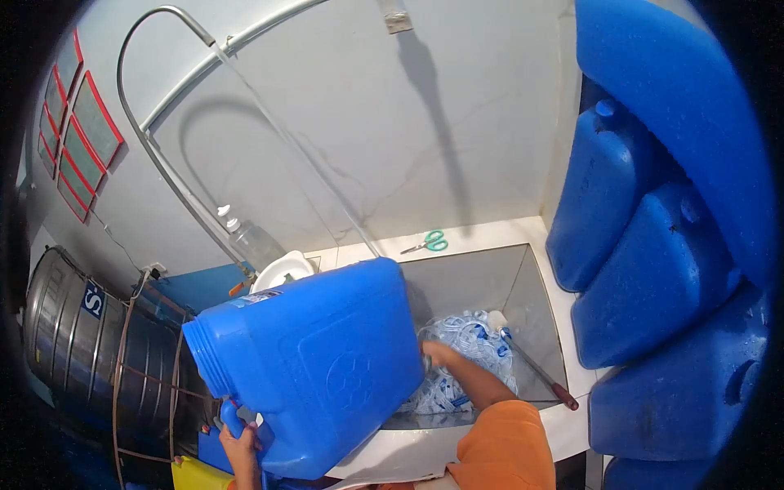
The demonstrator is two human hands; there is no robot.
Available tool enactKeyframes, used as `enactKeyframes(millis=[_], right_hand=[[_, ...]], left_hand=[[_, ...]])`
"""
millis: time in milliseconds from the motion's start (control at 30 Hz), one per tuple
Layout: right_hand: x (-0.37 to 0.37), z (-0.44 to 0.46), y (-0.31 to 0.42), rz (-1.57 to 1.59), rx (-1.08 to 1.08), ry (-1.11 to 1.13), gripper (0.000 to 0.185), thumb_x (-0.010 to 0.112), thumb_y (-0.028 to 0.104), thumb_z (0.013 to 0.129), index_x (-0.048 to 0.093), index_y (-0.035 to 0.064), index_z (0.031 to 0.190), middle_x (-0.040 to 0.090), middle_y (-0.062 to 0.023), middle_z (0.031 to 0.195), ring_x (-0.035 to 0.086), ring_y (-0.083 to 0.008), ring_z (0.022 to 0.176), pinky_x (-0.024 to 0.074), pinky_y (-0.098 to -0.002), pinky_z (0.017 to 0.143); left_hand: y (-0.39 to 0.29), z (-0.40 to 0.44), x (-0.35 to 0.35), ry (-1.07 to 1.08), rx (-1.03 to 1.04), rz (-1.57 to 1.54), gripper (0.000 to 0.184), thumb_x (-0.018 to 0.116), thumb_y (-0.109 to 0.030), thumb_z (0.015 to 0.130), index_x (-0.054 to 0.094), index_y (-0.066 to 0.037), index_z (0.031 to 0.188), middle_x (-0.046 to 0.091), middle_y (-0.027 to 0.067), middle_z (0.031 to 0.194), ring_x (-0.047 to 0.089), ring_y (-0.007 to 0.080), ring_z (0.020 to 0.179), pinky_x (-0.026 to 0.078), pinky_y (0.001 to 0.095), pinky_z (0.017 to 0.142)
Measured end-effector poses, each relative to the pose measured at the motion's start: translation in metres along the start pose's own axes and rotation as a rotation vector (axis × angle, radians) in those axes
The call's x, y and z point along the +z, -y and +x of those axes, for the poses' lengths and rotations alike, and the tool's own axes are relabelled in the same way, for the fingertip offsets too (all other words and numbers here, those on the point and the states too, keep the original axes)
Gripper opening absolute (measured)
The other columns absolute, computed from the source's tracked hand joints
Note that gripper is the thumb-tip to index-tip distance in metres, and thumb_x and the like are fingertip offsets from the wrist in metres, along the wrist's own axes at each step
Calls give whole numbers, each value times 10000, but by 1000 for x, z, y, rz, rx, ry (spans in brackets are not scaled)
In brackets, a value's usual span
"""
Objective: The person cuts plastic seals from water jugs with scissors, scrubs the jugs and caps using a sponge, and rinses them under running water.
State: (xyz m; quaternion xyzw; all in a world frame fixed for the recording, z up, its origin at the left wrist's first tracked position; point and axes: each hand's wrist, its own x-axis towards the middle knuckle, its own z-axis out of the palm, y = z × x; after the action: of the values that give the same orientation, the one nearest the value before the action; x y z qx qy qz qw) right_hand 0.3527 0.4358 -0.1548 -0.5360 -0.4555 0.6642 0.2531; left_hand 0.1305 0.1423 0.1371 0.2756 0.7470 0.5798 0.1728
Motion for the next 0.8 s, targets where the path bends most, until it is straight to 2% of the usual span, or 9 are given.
enactKeyframes(millis=[33, 133, 233, 300, 400, 533, 633, 733, 800], right_hand=[[-42, 49, 1, 242, -6, 333, 405, 535, 331, 880, 547, 66, 1187, 599, -62, 1121, 546, -160, 1019, 423, -382, 896], [-70, 42, 173, 498, 74, 240, 261, 521, 278, 866, 603, 30, 868, 629, -108, 814, 622, -179, 625, 544, -323, 505], [-73, 93, 173, 499, 3, 333, 295, 535, 303, 867, 608, 27, 942, 632, -95, 840, 624, -164, 673, 542, -320, 547], [-58, 73, 78, 426, -137, 392, 338, 542, 319, 872, 600, 28, 1033, 643, -79, 893, 622, -156, 708, 530, -325, 562], [-61, 46, 22, 165, 14, 355, 337, 524, 298, 887, 596, 32, 1082, 648, -68, 965, 619, -155, 751, 520, -329, 622], [-102, 55, 152, 517, 70, 264, 301, 514, 269, 879, 589, 17, 1025, 646, -103, 912, 637, -186, 758, 529, -341, 648], [-101, 45, 242, 223, -224, 133, 298, 468, 257, 893, 597, 37, 1049, 647, -116, 931, 629, -231, 875, 505, -386, 742], [-89, 86, 161, 83, 14, -99, 319, 454, 241, 881, 601, 28, 1067, 630, -125, 1016, 613, -242, 930, 485, -386, 793], [-62, 147, 16, -203, -223, -128, 471, 374, 223, 871, 446, -4, 1276, 443, -210, 1312, 404, -326, 1233, 279, -410, 1034]], left_hand=[[1, -1, 2, 41, -9, 0, 123, 610, -55, 712, 489, -34, 729, 466, 20, 526, 430, 103, 372, 341, 240, 352], [2, -4, 8, 97, -67, -14, 135, 606, -44, 722, 472, -37, 711, 472, 24, 526, 427, 105, 367, 337, 238, 351], [15, -9, 14, 79, -84, -52, 138, 609, -34, 718, 471, -33, 730, 468, 26, 530, 424, 107, 364, 337, 235, 352], [14, -13, 18, 46, -57, -42, 132, 607, -32, 718, 477, -32, 742, 470, 28, 539, 422, 107, 365, 340, 236, 352], [1, -17, 22, -4, -64, 7, 111, 600, -20, 721, 504, -26, 776, 480, 28, 572, 423, 103, 379, 350, 238, 354], [-2, -26, 27, 106, -36, -30, 111, 595, -7, 722, 523, -15, 807, 490, 20, 587, 442, 100, 406, 360, 241, 358], [-8, -30, 31, 132, -14, -34, 108, 581, 3, 712, 522, -10, 801, 492, 22, 586, 451, 104, 412, 372, 242, 364], [-14, -31, 30, 180, -50, -76, 106, 556, 9, 686, 509, -7, 779, 495, 30, 580, 459, 113, 412, 386, 245, 372], [-19, -27, 29, 216, -65, -124, 106, 541, 11, 670, 501, -7, 767, 496, 36, 575, 464, 118, 412, 392, 247, 376]])
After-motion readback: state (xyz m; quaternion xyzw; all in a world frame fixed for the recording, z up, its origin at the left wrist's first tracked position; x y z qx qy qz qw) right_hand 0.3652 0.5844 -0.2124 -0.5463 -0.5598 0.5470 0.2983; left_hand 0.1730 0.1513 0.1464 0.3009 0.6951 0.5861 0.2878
